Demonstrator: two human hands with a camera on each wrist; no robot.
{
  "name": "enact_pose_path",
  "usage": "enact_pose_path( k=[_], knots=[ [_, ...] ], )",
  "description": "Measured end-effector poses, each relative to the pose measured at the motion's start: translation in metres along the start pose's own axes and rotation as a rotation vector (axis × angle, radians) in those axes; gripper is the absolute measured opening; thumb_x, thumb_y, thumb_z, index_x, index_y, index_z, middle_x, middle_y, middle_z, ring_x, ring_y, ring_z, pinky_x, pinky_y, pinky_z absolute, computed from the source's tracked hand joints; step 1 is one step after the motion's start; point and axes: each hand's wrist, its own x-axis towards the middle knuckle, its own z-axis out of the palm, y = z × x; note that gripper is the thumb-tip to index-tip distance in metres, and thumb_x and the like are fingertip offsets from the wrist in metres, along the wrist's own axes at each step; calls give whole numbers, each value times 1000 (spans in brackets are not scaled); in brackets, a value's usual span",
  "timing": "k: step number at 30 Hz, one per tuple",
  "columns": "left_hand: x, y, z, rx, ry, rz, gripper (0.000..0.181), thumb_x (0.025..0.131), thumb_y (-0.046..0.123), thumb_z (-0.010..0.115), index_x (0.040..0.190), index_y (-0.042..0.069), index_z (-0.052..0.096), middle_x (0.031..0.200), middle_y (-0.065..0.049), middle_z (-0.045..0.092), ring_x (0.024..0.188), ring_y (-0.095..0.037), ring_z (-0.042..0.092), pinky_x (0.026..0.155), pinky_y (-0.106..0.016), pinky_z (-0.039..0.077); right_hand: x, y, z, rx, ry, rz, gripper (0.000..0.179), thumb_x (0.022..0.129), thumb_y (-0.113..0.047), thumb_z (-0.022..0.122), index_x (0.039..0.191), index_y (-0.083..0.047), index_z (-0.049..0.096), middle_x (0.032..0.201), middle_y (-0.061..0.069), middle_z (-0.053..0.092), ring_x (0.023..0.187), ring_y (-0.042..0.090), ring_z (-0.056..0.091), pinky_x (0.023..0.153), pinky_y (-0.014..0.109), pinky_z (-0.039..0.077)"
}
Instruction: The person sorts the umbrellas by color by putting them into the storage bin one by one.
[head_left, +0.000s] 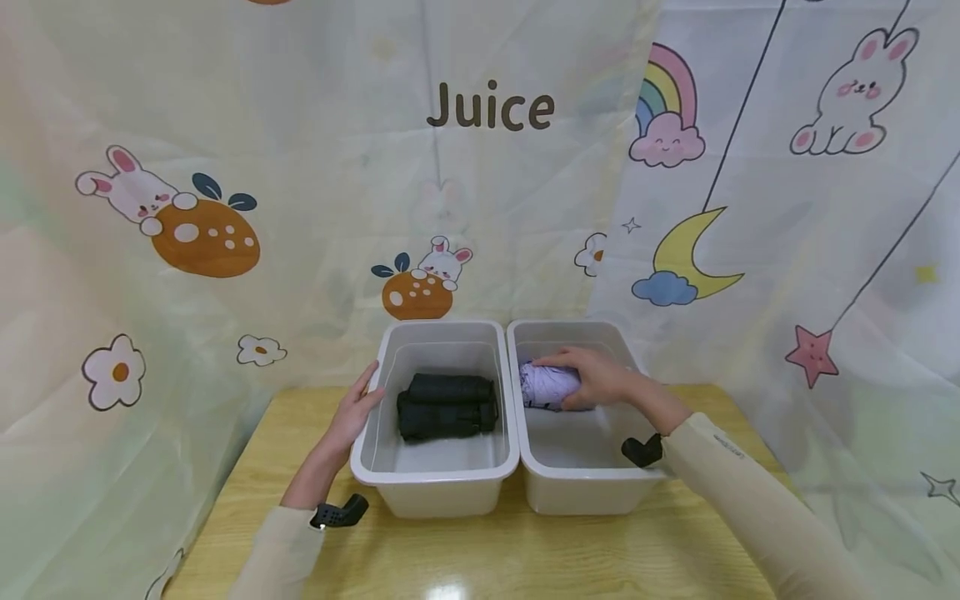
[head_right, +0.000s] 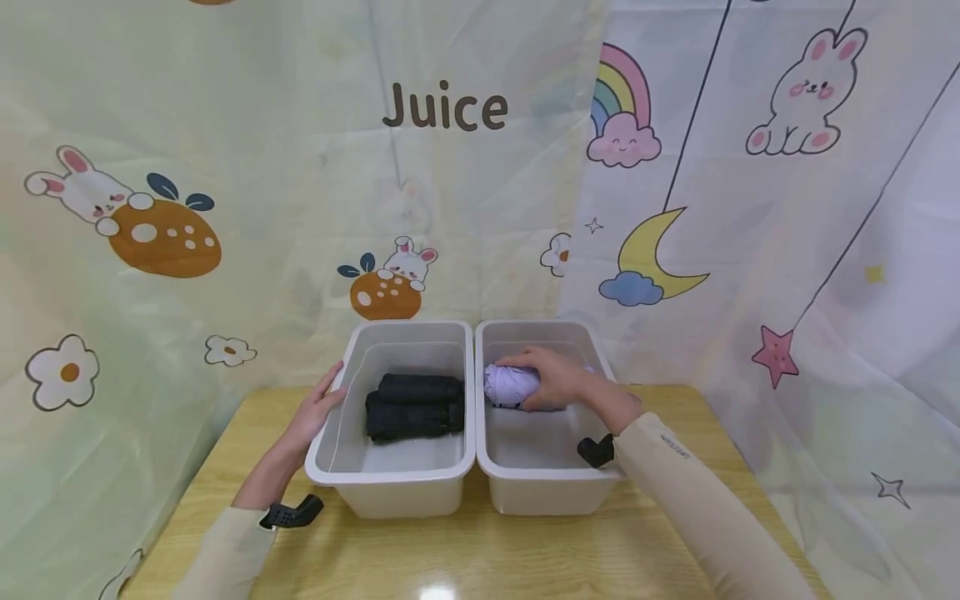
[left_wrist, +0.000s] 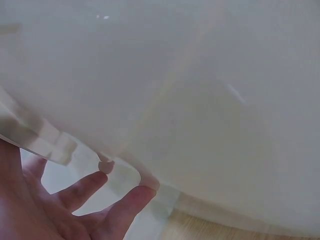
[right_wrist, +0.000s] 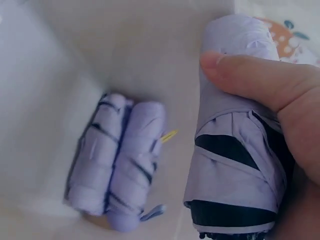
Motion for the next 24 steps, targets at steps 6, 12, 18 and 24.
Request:
enact_pose_path(
  k=[6,12,18,24],
  knots=[
    [-1,-1,-1,0,10,-17,62,106,28,42,158,22,10,161,-12,9,137,-38,28,100,-53,37,5,19,14,-3,-61,37,75,70,-13,87,138,-18,57,116,10,58,96,21,53,80,40,46],
    [-2,-3,-2,-6,24,-14,61,106,28,42,158,22,11,161,-12,9,137,-38,29,99,-52,37,13,31,28,32,-160,63,72,70,-5,83,136,-18,58,126,10,57,103,23,51,85,41,44],
    [0,-5,0,-13,13,-4,62,105,30,44,158,25,12,161,-9,8,137,-38,28,100,-54,37,17,37,39,82,-198,109,69,71,1,80,134,-19,60,130,8,56,103,22,48,84,38,42],
    [1,-5,0,-2,13,10,61,105,30,44,158,24,14,161,-9,9,138,-37,28,100,-55,37,18,38,43,97,-205,102,71,70,-3,84,135,-16,59,132,11,56,104,22,49,86,41,44]
  ],
)
